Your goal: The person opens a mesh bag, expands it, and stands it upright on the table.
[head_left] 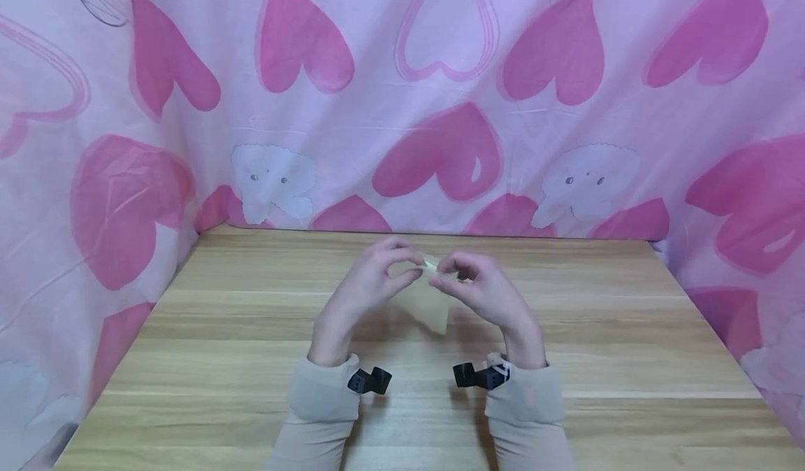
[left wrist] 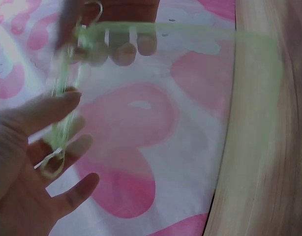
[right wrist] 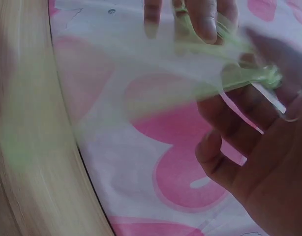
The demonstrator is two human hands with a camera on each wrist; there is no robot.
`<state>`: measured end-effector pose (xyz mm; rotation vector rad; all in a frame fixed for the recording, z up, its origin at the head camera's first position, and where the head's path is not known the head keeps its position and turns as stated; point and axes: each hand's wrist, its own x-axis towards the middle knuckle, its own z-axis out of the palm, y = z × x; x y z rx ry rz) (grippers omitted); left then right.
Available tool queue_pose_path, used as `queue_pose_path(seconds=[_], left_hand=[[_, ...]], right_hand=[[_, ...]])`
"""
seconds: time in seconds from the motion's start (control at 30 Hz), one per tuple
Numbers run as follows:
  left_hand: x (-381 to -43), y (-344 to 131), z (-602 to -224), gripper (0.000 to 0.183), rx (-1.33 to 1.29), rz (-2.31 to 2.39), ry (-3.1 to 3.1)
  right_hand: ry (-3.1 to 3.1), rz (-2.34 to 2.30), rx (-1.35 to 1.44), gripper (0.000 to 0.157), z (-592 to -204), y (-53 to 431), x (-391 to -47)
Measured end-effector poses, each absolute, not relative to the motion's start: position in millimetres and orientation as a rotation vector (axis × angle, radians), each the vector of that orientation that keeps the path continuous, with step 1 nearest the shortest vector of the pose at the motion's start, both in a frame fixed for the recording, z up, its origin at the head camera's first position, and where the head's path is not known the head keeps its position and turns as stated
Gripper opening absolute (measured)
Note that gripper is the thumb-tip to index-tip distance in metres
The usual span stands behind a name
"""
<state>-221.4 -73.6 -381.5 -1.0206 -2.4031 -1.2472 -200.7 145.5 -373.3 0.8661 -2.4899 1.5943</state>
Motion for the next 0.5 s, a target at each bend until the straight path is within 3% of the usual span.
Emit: queue_pose_path(seconds=[0.2,0.5], left_hand=[[-221.4,-71.1,-383.7,0.016,-1.074,-1.289,-2.382],[-218.7,-71.3,-386.4,0.023,-0.974,-1.448,-2.434]], right_hand=[[-2.427,1.756,1.0,0.037,-381.3,150.3,-206.5],[-2.512,1.57,0.845,0.036,-380.3,150.7,-204.7]])
